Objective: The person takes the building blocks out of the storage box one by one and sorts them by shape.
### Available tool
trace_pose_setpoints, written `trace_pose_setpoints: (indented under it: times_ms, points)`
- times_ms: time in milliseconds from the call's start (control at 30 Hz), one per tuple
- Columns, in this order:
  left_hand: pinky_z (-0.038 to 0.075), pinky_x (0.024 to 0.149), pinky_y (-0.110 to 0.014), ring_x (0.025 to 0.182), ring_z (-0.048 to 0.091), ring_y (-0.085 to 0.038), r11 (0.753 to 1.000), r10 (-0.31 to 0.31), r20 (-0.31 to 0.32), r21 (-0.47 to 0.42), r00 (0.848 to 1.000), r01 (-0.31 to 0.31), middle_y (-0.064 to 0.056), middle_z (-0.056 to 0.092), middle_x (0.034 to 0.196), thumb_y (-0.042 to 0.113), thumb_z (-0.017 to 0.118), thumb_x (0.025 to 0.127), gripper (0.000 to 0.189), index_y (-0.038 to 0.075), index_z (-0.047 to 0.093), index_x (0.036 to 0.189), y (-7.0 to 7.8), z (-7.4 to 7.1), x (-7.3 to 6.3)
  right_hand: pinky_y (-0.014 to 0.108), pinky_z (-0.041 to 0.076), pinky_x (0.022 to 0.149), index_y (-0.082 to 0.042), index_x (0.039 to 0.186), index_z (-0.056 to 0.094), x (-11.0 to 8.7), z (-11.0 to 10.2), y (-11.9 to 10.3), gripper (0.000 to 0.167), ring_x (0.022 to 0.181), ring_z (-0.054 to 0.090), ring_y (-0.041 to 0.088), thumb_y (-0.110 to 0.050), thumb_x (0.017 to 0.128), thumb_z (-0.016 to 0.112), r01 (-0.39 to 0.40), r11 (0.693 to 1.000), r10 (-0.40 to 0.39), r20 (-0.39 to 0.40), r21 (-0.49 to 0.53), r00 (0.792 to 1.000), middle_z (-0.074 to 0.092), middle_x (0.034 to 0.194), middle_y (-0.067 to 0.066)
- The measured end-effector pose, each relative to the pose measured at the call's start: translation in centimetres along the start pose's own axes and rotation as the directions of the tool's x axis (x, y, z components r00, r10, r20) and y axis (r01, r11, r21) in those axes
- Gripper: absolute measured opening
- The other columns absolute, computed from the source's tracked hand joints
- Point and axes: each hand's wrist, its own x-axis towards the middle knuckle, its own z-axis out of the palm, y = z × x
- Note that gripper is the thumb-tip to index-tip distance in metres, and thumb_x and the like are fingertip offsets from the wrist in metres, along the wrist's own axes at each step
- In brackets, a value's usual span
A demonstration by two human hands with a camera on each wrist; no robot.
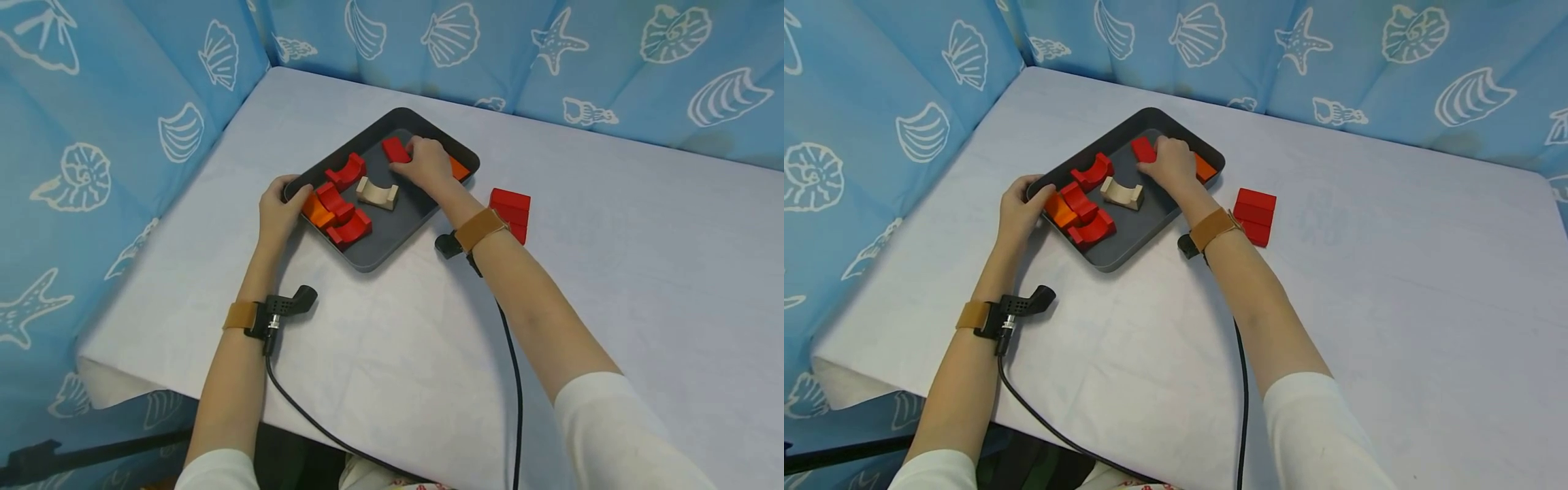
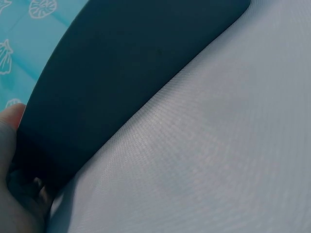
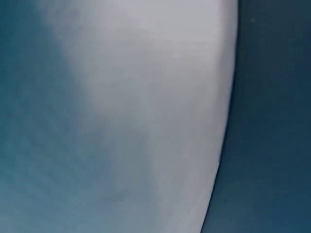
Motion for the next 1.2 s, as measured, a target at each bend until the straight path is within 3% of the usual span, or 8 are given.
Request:
trace_pose_setpoints:
  times_ms: [400,867,1200]
  points:
    - [0.038,0.085,-0.027,0.097,0.048,-0.021,1.0,0.008,0.002,0.009,1.0,-0.008,-0.016,0.055,0.11,0.024,0.058,0.084,0.039,-0.002,0.055,0.113,0.0,0.1,0.0,0.031,0.042,0.076,-0.002,0.114,0.054,-0.2,-0.1,0.3,0.047,0.089,0.052,0.021,-0.036,0.083,0.062,-0.056,0.996,0.054,0.037,0.064,0.998,0.056,0.109,0.011]
    - [0.039,0.083,-0.027,0.095,0.047,-0.021,1.0,0.003,0.006,0.009,1.0,-0.004,-0.016,0.054,0.112,0.026,0.056,0.085,0.04,-0.001,0.055,0.115,0.1,0.2,0.0,0.031,0.044,0.071,0.002,0.107,0.057,-1.1,-0.4,0.3,0.04,0.081,0.051,0.021,-0.029,0.082,0.063,-0.008,0.992,0.008,-0.004,0.124,1.0,0.057,0.1,0.012]
    - [0.039,0.062,-0.021,0.079,0.046,-0.017,1.0,-0.015,0.002,-0.015,1.0,0.015,-0.014,0.054,0.106,0.027,0.056,0.085,0.04,0.0,0.054,0.115,0.0,0.2,-0.2,0.031,0.044,0.07,0.003,0.108,0.057,-1.9,-0.5,-0.1,0.04,0.079,0.052,0.021,-0.026,0.082,0.063,0.044,0.987,-0.041,-0.027,0.152,0.999,0.057,0.101,0.013]
